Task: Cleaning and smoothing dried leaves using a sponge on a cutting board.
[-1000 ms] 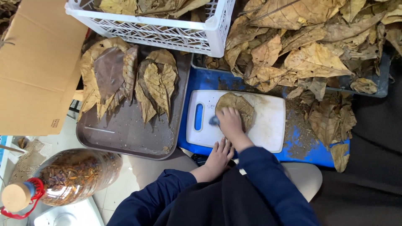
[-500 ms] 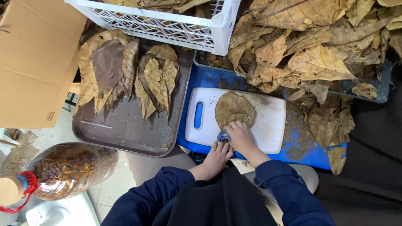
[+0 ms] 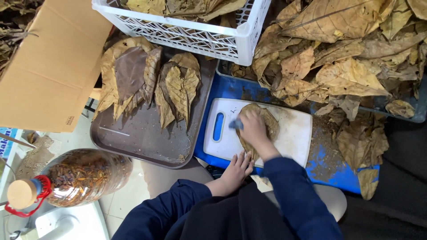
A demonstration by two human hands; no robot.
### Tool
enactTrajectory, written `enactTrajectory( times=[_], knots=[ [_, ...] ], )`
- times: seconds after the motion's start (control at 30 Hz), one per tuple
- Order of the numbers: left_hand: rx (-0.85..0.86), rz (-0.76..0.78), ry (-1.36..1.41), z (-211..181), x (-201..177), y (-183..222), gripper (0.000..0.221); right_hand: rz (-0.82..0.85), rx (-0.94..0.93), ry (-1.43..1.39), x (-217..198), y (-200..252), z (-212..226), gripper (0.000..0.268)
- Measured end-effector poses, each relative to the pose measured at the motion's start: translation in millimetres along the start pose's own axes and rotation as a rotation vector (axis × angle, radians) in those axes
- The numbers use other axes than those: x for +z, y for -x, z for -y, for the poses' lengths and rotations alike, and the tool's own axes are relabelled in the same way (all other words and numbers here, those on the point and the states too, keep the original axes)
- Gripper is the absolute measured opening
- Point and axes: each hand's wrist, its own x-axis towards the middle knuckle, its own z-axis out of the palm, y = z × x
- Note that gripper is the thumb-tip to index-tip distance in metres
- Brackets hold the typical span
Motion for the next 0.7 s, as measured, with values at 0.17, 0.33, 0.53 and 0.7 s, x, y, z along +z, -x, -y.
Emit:
enactTrajectory(
  times=[0.17,0.33,0.53,0.7],
  knots=[
    [0.006,-0.022,0.037,-7,20,-6,0.095,-0.002,-0.104,-0.038,-14,66,9,0.035],
    [-0.005,-0.037,0.025,-4,20,-8,0.095,-0.161,-0.177,0.129,15,40,3,0.013],
    [-0.033,-0.048,-0.003,-7,24,-9,0.094,-0.246,-0.099,0.183,25,-20,2,0.006],
    [-0.009,-0.047,0.037,-4,18,-5,0.092,-0.096,-0.019,-0.05,5,18,9,0.035]
  ],
)
